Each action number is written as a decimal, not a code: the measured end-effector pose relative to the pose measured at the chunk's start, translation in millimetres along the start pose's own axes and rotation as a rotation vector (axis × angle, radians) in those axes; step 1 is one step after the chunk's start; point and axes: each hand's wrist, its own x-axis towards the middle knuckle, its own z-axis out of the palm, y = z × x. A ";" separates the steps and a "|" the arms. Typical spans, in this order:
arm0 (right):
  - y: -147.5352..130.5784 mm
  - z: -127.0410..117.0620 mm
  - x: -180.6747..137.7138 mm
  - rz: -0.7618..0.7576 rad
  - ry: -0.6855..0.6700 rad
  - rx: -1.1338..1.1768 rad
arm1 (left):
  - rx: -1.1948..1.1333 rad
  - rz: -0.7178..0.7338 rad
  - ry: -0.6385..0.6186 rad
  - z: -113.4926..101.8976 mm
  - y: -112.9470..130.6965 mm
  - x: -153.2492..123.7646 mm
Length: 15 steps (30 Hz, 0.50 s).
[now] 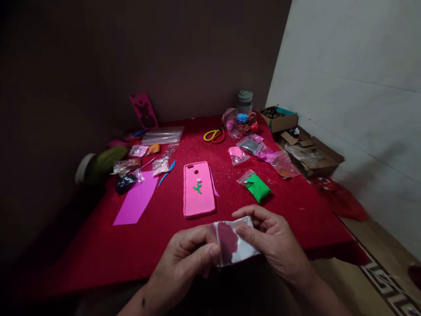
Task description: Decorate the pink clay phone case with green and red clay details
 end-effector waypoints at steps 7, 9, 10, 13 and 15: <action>7.2 -2.5 -13.1 -0.661 0.541 -0.526 | 0.068 0.019 0.088 -3.7 -0.9 -2.5; 7.9 1.2 -21.2 -0.839 0.372 -0.724 | 0.118 0.046 0.068 -2.0 -1.2 -2.4; 8.7 4.2 -24.6 -0.880 0.247 -0.773 | 0.152 0.091 0.041 -0.8 -1.5 -2.1; 13.6 14.8 -29.8 -0.848 0.013 -0.828 | 0.262 0.341 -0.044 2.8 -3.2 0.2; 17.2 20.4 -30.0 -0.835 0.004 -0.841 | 0.279 0.484 -0.077 4.0 -5.9 2.5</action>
